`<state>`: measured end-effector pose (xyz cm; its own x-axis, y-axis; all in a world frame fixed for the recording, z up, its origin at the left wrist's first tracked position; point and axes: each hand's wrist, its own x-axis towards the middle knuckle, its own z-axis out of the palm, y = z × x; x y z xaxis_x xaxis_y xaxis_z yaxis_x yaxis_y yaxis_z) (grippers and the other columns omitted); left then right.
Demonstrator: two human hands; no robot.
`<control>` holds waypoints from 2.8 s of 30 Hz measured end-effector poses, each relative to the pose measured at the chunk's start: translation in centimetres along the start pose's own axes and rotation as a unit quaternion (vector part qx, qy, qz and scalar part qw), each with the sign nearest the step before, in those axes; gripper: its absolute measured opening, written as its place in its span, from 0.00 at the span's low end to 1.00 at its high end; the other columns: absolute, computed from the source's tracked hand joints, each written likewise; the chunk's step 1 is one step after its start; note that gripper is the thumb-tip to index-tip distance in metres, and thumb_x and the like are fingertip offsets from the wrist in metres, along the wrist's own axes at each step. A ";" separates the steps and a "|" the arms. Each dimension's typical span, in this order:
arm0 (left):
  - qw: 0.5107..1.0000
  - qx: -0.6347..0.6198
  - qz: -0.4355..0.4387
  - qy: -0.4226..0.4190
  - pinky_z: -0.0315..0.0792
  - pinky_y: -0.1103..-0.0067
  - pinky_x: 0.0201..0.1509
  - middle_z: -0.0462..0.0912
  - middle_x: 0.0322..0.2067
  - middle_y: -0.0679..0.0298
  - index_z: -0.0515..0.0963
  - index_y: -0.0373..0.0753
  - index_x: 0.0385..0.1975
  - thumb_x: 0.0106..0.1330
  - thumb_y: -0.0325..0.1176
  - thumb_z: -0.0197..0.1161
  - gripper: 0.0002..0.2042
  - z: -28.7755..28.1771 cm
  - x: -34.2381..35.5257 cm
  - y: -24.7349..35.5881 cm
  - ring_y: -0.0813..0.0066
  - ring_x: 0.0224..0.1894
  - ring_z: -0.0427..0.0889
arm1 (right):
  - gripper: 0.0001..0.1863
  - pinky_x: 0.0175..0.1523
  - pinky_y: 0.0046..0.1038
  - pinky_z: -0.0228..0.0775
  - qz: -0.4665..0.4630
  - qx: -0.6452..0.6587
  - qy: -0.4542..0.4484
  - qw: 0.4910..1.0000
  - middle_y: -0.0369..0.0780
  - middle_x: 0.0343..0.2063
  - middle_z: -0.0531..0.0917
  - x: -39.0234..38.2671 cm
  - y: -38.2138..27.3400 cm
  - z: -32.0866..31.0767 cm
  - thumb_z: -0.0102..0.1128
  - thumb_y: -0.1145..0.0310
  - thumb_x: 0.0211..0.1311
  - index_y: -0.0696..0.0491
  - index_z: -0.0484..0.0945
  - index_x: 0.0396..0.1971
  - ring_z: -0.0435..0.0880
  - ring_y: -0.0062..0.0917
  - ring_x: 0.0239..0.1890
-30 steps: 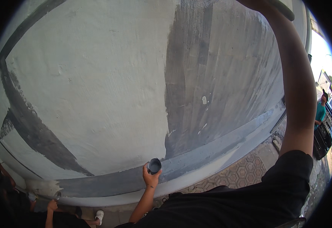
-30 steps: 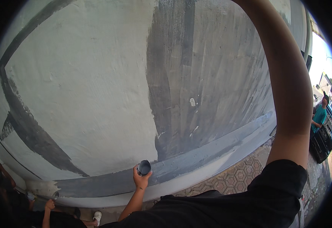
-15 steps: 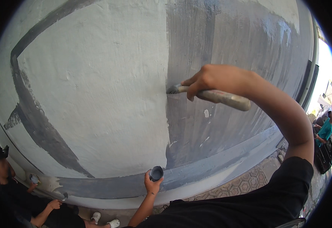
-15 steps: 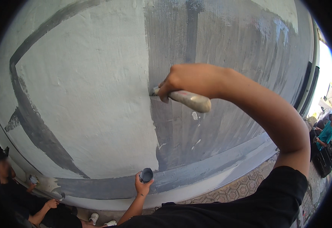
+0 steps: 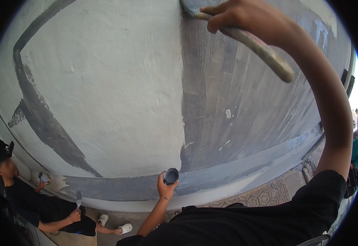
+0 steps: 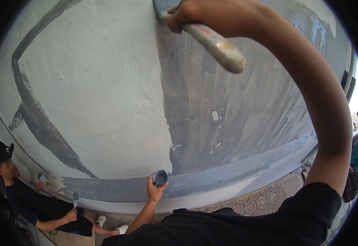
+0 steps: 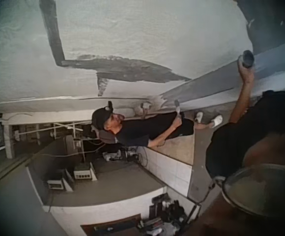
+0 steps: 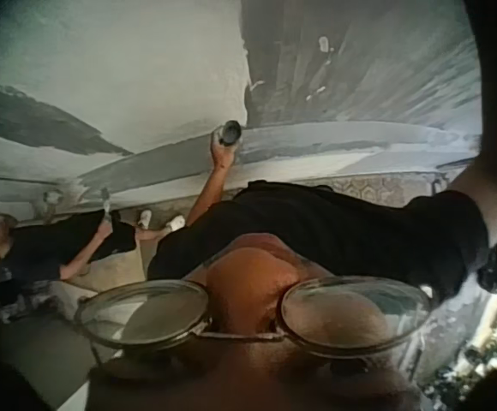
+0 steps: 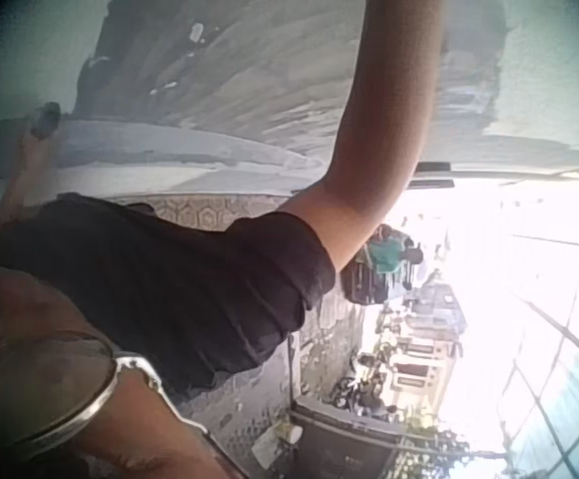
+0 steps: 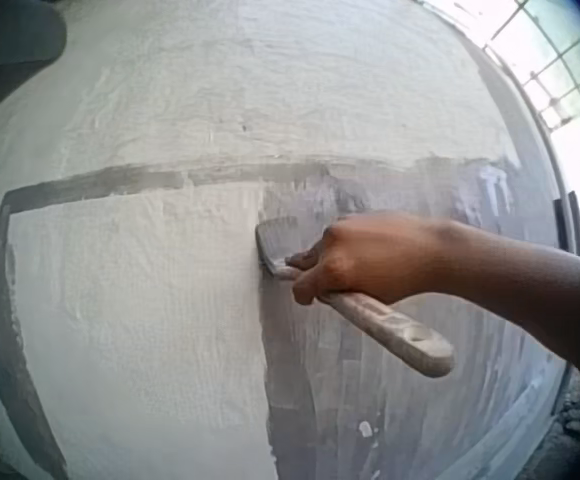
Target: The person applies grey paint to an outdoor wall using a paint brush.
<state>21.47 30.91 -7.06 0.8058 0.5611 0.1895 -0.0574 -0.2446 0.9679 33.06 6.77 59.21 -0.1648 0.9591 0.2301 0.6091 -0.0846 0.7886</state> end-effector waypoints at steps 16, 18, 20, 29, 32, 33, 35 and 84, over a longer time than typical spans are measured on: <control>1.000 0.017 -0.001 0.003 0.72 0.66 0.60 0.75 0.56 0.51 0.71 0.35 0.59 0.45 0.35 0.83 0.39 1.0 -0.4 -0.7 0.54 0.58 0.76 | 0.06 0.39 0.29 0.82 0.033 0.106 0.076 0.991 0.43 0.32 0.89 2.2 0.1 -0.1 0.61 0.77 0.64 0.57 0.86 0.35 0.89 0.28 0.31; 1.000 0.014 0.015 -0.016 0.72 0.66 0.60 0.75 0.56 0.51 0.71 0.35 0.59 0.45 0.35 0.83 0.39 2.2 0.1 -0.4 0.54 0.58 0.76 | 0.06 0.39 0.30 0.83 0.065 -0.052 0.175 0.981 0.43 0.31 0.89 1.8 1.2 -3.6 0.60 0.77 0.65 0.57 0.86 0.35 0.88 0.27 0.29; 1.000 0.019 0.022 -0.009 0.72 0.66 0.60 0.75 0.56 0.50 0.71 0.34 0.59 0.45 0.35 0.83 0.39 2.1 -0.1 0.0 0.54 0.58 0.76 | 0.06 0.37 0.28 0.83 -0.030 -0.149 0.150 0.977 0.42 0.31 0.89 2.7 3.9 -5.5 0.61 0.76 0.66 0.58 0.86 0.35 0.87 0.27 0.27; 0.999 0.007 0.035 -0.002 0.78 0.71 0.55 0.79 0.51 0.53 0.69 0.33 0.59 0.47 0.31 0.83 0.39 0.4 -1.4 5.0 0.65 0.52 0.81 | 0.04 0.32 0.26 0.85 -0.044 0.022 0.055 0.997 0.53 0.47 0.86 -2.2 -13.1 10.0 0.67 0.69 0.53 0.52 0.83 0.24 0.91 0.31 0.38; 0.998 -0.005 0.060 0.000 0.80 0.71 0.49 0.81 0.51 0.53 0.72 0.36 0.57 0.46 0.34 0.83 0.36 -0.3 -0.3 5.5 0.61 0.51 0.83 | 0.05 0.31 0.27 0.84 -0.037 0.182 0.008 0.982 0.54 0.48 0.85 -4.4 -19.4 13.2 0.67 0.66 0.52 0.51 0.84 0.27 0.91 0.33 0.36; 0.998 0.005 0.065 0.005 0.80 0.70 0.49 0.81 0.51 0.53 0.72 0.37 0.57 0.46 0.34 0.83 0.36 -0.7 0.0 5.5 0.61 0.51 0.83 | 0.06 0.31 0.27 0.83 0.006 0.279 0.028 0.960 0.54 0.49 0.85 -4.9 -21.0 14.0 0.67 0.66 0.52 0.50 0.84 0.29 0.91 0.33 0.36; 0.998 0.018 0.059 0.001 0.79 0.70 0.50 0.81 0.51 0.53 0.72 0.38 0.58 0.46 0.33 0.82 0.37 -1.8 0.5 6.8 0.60 0.52 0.83 | 0.08 0.29 0.27 0.81 0.087 0.446 0.060 0.889 0.52 0.48 0.85 -5.1 -24.0 15.4 0.69 0.73 0.49 0.49 0.86 0.32 0.90 0.33 0.35; 0.983 -0.013 0.007 -0.185 0.80 0.71 0.55 0.75 0.54 0.55 0.68 0.33 0.60 0.50 0.28 0.81 0.37 -12.5 3.8 -2.5 0.65 0.56 0.79 | 0.16 0.52 0.35 0.84 0.816 0.396 0.414 -0.073 0.48 0.48 0.80 4.4 -55.8 34.1 0.52 0.68 0.71 0.62 0.75 0.51 0.86 0.38 0.46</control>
<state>17.30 43.54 -6.75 0.9639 0.2296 0.1351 -0.0816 -0.2281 0.9702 24.80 24.93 -3.28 0.7869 -0.4750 -0.3938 0.0122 0.6500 -0.7598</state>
